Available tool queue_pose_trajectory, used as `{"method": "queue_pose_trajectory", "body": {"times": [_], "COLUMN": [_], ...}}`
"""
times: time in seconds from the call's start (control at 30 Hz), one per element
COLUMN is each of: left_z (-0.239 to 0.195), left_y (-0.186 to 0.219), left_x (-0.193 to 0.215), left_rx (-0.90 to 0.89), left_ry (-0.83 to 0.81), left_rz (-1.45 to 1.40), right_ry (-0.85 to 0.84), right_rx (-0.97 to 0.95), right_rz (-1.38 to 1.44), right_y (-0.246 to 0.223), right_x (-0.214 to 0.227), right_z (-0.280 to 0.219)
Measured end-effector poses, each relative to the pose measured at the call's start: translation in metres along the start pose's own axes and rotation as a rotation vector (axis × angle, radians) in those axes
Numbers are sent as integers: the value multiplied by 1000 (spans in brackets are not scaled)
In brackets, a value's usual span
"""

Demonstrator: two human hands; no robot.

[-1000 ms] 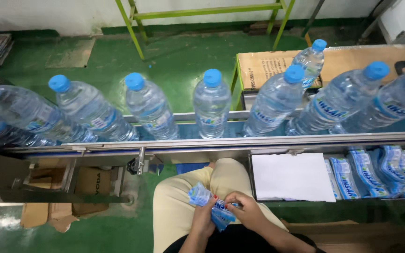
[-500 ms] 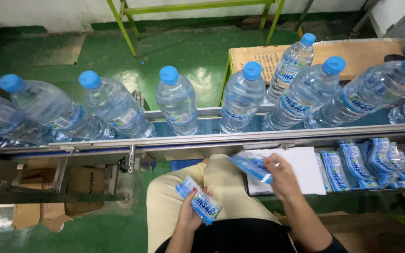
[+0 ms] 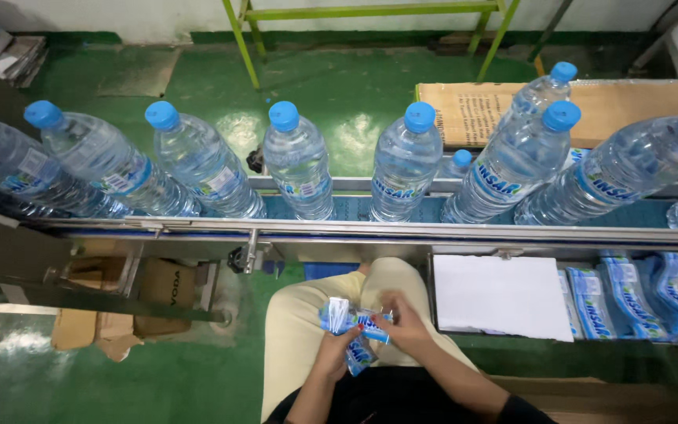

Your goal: The person sits in front of a conveyor belt carrying water bottles. They pick up labels from their lap and apply them to the bottles as they move along the belt.

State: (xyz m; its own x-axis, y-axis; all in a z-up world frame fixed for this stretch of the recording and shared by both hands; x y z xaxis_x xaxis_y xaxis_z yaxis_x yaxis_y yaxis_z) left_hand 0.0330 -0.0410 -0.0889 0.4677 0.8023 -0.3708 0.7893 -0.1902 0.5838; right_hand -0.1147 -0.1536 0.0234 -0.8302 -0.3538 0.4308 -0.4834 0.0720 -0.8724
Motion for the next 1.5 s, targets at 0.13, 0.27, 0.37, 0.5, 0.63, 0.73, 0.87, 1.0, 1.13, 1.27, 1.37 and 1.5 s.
{"method": "queue_pose_trajectory", "body": {"times": [0.13, 0.27, 0.37, 0.5, 0.63, 0.73, 0.87, 1.0, 1.13, 1.27, 1.37, 1.5], "left_z": [19, 46, 56, 52, 49, 52, 52, 52, 51, 39, 33, 39], "left_y": [-8, -12, -12, -9, -9, -7, -9, -13, -10, -8, 0, -5], "left_x": [18, 26, 28, 28, 25, 22, 19, 18, 11, 1, -2, 1], "left_rx": [81, 103, 82, 77, 73, 61, 66, 65, 42, 80, 92, 205], "left_ry": [66, 57, 61, 65, 7, -5, -5, 11, 6, -74, -108, -46], "left_rz": [33, -86, -121, -126, -171, -129, -154, -178, -157, -161, -201, -274], "right_ry": [437, 941, 909, 802, 775, 739, 659, 722, 265, -180, -274, -350], "right_rx": [356, 843, 746, 723, 723, 708, 860, 1123, 609, 375, 200, 54], "right_rz": [344, 211, 143, 132, 100, 76, 178, 497, 222, -86, -32, 90], "right_y": [-64, -204, -228, -238, -228, -224, -216, -162, -61, -20, -8, 12], "right_x": [105, 220, 237, 222, 216, 213, 200, 172, 37, -53, -68, -74], "right_z": [22, 15, 47, 57, 68, 78, 79, 20, 27, 27, 35, 48]}}
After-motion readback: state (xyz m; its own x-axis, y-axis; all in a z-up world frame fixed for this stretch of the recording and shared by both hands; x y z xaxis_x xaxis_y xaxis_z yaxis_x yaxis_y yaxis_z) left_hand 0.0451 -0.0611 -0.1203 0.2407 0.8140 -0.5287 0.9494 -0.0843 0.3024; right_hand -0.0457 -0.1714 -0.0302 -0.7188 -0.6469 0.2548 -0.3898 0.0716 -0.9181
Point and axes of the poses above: each hand's wrist, its own z-axis towards the middle knuckle, its own x-axis out of the back of the hand, y = z × x, the point moved 8 cm from there along z, towards the middle knuckle, and after that the axes turned 12 degrees about y, right-handed, at the moved point
